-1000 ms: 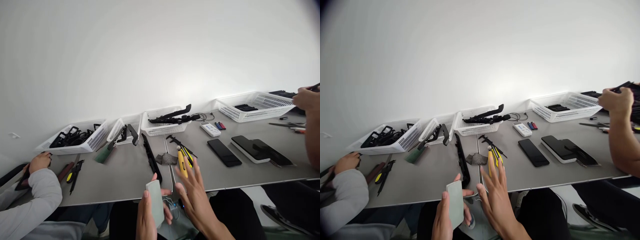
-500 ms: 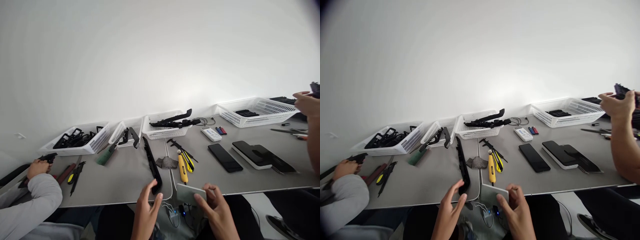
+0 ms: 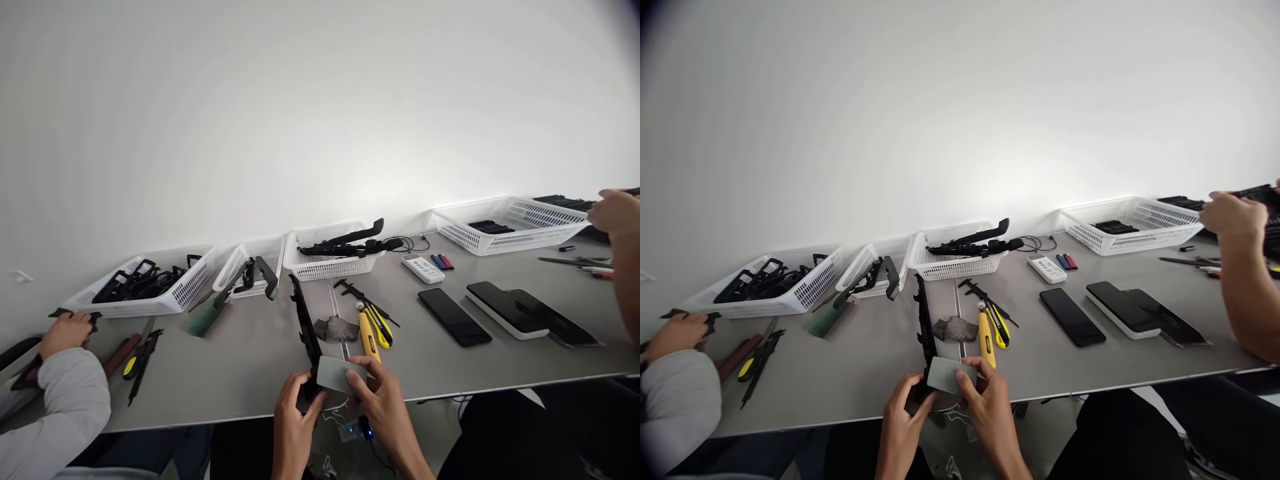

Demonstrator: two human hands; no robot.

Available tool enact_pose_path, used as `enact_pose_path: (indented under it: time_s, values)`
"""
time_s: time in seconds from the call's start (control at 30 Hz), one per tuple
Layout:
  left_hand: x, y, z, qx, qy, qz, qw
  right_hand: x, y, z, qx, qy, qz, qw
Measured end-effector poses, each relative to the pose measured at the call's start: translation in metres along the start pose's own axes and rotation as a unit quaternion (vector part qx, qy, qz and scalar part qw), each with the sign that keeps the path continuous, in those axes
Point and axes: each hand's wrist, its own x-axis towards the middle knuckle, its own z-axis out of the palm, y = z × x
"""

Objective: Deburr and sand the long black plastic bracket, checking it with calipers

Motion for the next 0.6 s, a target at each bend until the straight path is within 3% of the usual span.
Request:
enact_pose_path:
  time_s: [0.1,0.23,0.33,0.47,0.6]
  values:
    - [-0.001,0.0,0.001,-0.009,0.005,0.007,1.0,-0.004,0.003,-0.004,-0.013,-0.045,0.012,0.999]
    - [-0.009,0.0,0.005,-0.009,0.016,0.012,1.0,-0.007,0.005,-0.008,0.005,-0.024,0.01,1.0]
    - [-0.018,0.0,0.007,-0.029,0.012,-0.005,0.999,-0.008,0.004,-0.015,-0.022,-0.088,-0.01,0.996]
    - [-0.027,0.0,0.01,-0.049,0.067,-0.07,0.994,-0.005,-0.003,-0.032,-0.039,-0.053,-0.027,0.997]
    - [-0.03,0.007,0.014,-0.081,0.096,-0.064,0.99,0.007,-0.023,-0.044,-0.015,-0.144,-0.019,0.989]
